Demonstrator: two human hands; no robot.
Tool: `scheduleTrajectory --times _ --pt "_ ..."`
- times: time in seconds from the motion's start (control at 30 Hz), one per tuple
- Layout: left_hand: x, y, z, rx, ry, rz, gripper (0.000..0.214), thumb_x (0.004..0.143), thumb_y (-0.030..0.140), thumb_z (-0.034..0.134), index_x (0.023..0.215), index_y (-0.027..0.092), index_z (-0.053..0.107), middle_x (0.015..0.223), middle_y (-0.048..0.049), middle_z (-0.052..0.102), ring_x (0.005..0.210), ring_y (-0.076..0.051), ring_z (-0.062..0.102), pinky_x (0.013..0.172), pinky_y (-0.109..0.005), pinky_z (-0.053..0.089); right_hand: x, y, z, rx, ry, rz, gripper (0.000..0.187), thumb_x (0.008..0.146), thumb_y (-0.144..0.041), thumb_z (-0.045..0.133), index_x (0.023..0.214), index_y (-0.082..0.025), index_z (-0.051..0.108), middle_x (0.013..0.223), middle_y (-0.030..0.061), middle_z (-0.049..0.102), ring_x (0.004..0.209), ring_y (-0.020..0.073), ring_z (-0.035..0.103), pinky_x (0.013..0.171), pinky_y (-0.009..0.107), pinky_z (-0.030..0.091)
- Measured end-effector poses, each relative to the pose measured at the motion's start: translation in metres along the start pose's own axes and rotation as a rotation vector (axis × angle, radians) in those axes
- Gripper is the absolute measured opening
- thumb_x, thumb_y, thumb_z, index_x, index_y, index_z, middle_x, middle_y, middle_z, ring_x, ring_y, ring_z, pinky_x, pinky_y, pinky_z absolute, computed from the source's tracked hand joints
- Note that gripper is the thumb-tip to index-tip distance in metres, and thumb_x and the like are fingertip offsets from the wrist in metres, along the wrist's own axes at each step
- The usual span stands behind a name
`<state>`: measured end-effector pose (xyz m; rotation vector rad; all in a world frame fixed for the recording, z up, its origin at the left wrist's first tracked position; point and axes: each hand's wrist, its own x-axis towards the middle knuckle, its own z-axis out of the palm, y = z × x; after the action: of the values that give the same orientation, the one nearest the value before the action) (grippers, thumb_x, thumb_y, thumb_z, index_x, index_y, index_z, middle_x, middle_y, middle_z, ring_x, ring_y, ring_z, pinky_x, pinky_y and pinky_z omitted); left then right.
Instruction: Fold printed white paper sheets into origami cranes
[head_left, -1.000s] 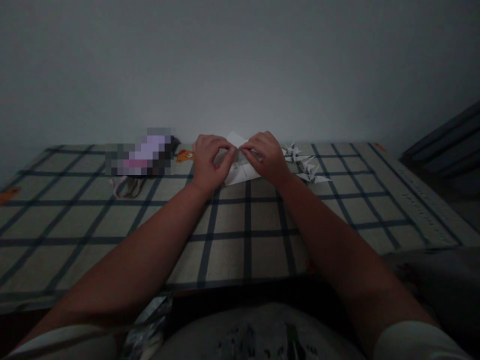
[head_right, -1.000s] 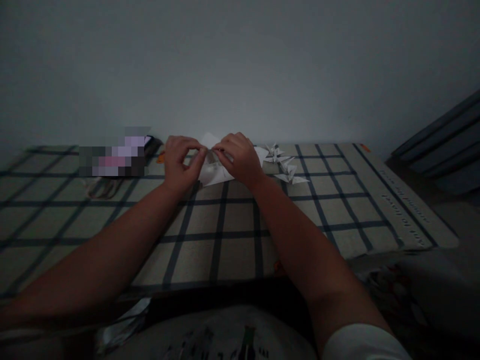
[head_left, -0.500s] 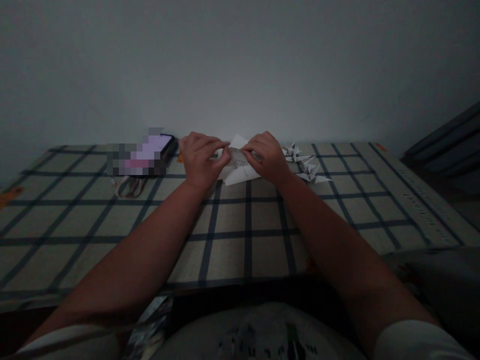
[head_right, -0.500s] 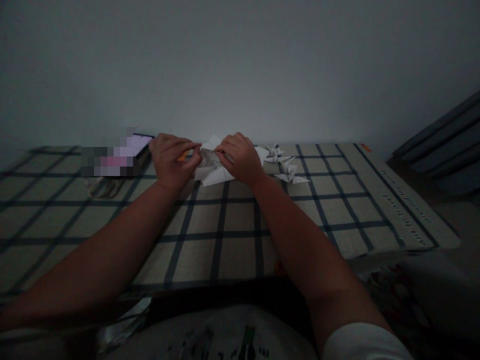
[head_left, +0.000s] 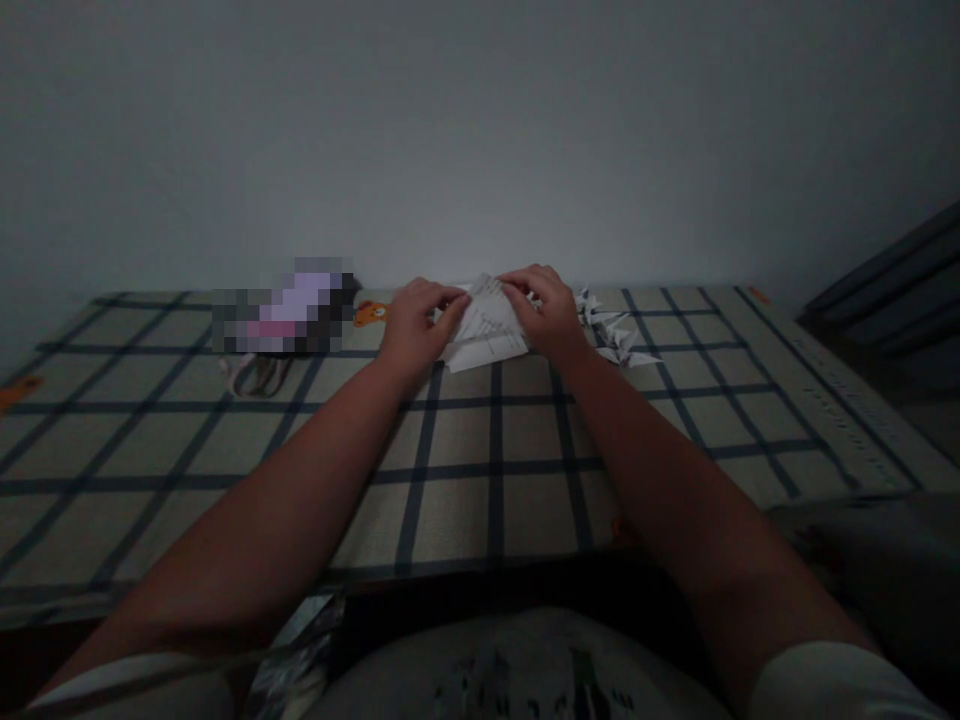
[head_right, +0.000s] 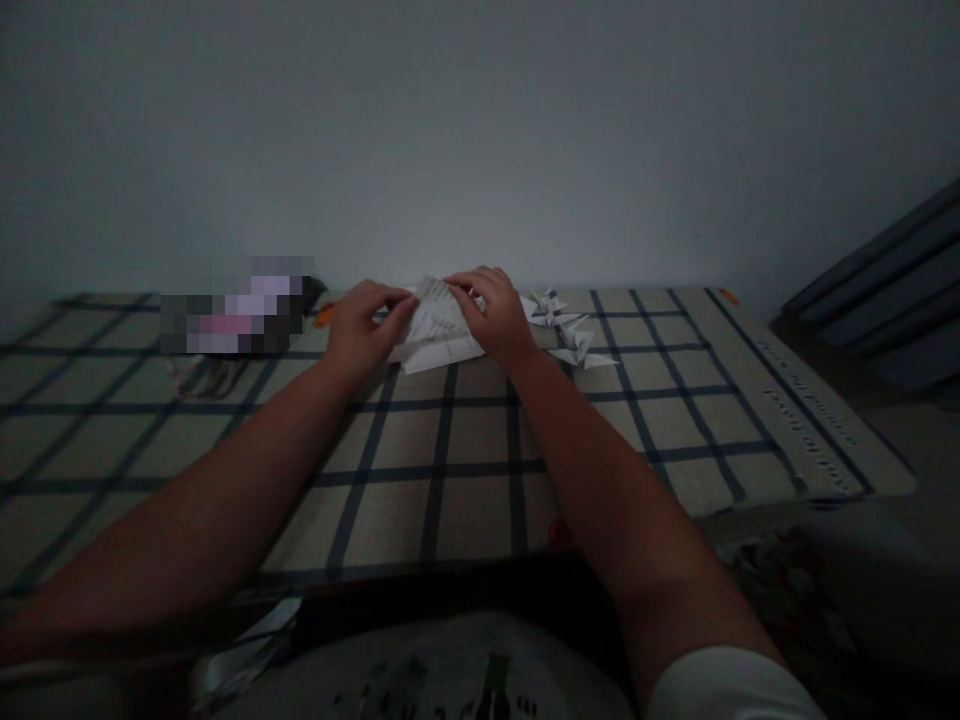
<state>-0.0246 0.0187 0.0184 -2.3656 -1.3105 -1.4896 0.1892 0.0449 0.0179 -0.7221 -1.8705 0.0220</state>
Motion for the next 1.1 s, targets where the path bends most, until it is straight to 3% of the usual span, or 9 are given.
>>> scheduleTrajectory --times 0.27,0.43,0.67,0.87,1.1 --pt "-0.002 0.007 0.007 -0.066 0.095 -0.180 0.025 0.092 0.041 0.064 0.087 0.021 0.077 0.083 -0.0037 0.076 0.079 -0.018 0.065 0.079 -0.033 0.049 -0.002 -0.009 -0.002 -0.253 -0.077 0.001 0.046 0.098 -0.057 0.052 0.125 -0.021 0.065 0.122 0.0134 0.064 0.118 0.0295 0.055 0.106 0.049 0.043" --pt "-0.003 0.013 0.009 -0.125 -0.008 -0.131 0.032 0.097 0.043 0.055 0.092 0.019 0.076 0.090 -0.0061 0.078 0.085 -0.019 0.068 0.084 -0.033 0.051 -0.004 -0.012 0.000 -0.293 -0.164 -0.011 0.066 0.091 -0.068 0.056 0.137 -0.022 0.061 0.128 0.0142 0.064 0.121 0.0298 0.054 0.106 0.048 0.042" --pt "-0.005 0.013 0.009 -0.085 -0.144 0.029 0.033 0.098 0.043 0.051 0.107 0.019 0.072 0.095 -0.0074 0.075 0.090 -0.020 0.066 0.086 -0.035 0.050 -0.005 -0.008 -0.001 -0.252 -0.117 -0.007 0.047 0.098 -0.056 0.053 0.128 -0.021 0.068 0.120 0.0128 0.067 0.114 0.0275 0.056 0.102 0.045 0.043" --pt "-0.003 0.005 0.005 0.163 -0.096 -0.009 0.022 0.093 0.033 0.057 0.100 0.020 0.073 0.097 -0.0085 0.076 0.096 -0.025 0.065 0.089 -0.041 0.047 0.000 -0.007 0.001 -0.157 0.044 -0.047 0.032 0.103 -0.040 0.046 0.096 -0.020 0.070 0.097 0.0097 0.065 0.097 0.0230 0.057 0.092 0.042 0.045" --pt "-0.001 0.010 0.003 0.077 -0.010 -0.070 0.023 0.096 0.036 0.058 0.103 0.021 0.074 0.095 -0.0052 0.076 0.089 -0.020 0.065 0.088 -0.037 0.048 -0.002 -0.004 0.008 -0.010 -0.026 -0.073 0.019 0.096 -0.030 0.053 0.082 -0.021 0.062 0.081 0.0050 0.067 0.082 0.0199 0.059 0.081 0.038 0.047"
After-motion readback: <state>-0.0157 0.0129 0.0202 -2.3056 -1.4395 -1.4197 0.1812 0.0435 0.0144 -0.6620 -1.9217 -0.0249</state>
